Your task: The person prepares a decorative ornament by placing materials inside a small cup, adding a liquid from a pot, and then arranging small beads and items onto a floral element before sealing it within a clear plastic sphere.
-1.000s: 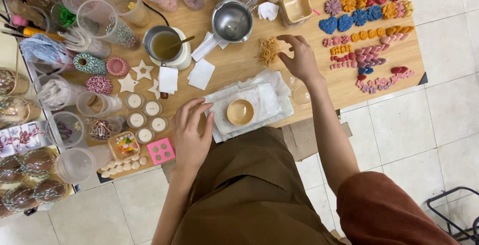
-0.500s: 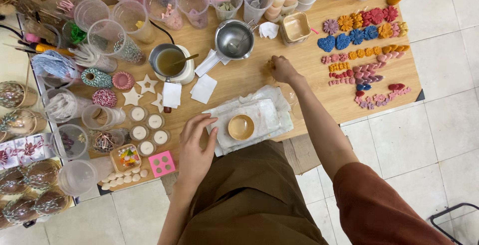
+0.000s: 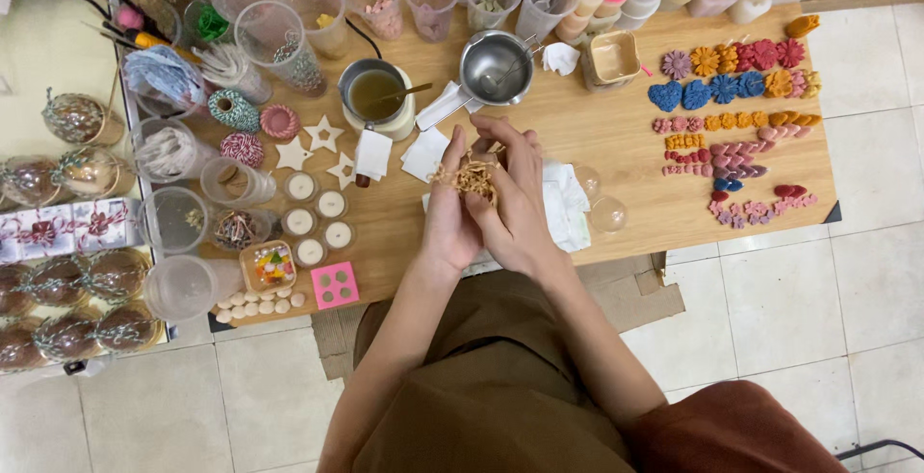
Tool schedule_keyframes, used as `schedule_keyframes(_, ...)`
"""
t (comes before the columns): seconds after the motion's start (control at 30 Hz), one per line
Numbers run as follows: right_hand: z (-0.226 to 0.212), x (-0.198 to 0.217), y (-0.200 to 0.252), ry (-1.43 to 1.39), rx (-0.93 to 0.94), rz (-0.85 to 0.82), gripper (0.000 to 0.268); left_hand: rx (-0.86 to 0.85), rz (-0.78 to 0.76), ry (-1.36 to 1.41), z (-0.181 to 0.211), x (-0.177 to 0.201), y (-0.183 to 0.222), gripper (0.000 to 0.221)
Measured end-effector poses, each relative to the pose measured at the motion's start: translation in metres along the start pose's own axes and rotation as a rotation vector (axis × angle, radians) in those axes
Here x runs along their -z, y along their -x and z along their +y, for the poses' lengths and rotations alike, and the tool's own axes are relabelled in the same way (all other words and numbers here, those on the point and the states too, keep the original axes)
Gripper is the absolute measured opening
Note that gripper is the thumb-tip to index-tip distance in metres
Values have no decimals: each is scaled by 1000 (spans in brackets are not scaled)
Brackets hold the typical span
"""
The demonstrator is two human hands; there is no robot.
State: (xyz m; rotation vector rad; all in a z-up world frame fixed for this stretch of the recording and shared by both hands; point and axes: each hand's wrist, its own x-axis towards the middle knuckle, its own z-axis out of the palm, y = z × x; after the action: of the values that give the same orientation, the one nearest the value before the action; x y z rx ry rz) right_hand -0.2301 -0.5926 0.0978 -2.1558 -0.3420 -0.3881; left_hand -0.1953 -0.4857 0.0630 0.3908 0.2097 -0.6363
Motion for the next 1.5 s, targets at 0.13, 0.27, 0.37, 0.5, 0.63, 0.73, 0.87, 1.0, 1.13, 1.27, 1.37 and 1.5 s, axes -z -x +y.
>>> schedule_keyframes(0.13, -32, -14, -4, -25, 27, 34, 43, -193, -128, -35, 4, -5, 15, 67)
schedule_keyframes(0.27, -45, -31, -1, -425, -223, 101, 49, -296, -108, -43, 6, 3, 17, 64)
schedule_keyframes(0.37, -39, -26, -1, -193, -37, 52, 53, -252, -88, -125, -2, 12, 21, 60)
schedule_keyframes(0.5, -38, -15, -4, -171, 18, 19, 46, -141, 114, -111, -24, 18, 27, 57)
schedule_keyframes(0.63, -51, -25, -2, -163, 27, -69, 32, -153, -353, 73, -16, 26, 19, 59)
schedule_keyframes(0.73, -56, -32, -5, -227, -131, -33, 33, -178, -155, 26, -10, 23, 26, 56)
schedule_keyframes(0.87, -55, -23, -6, -186, -88, -12, 46, -224, -207, -22, 4, 14, 42, 70)
schedule_keyframes(1.0, -65, -21, 0, -100, 72, -19, 51, -276, -264, 21, 10, 2, 43, 80)
schedule_keyframes(1.13, -69, -31, 4, -73, 50, 23, 50, -233, -305, -2, 2, 2, 32, 79)
schedule_keyframes(1.27, -54, -23, -4, -153, -132, 68, 40, -33, -190, -41, -11, 8, 40, 66)
schedule_keyframes(1.37, -45, -15, 0, -273, -186, 96, 43, 11, -184, 38, -10, 7, 40, 63)
schedule_keyframes(1.5, -42, -13, 12, -107, 43, 34, 46, -198, -164, -97, -5, 3, 40, 60)
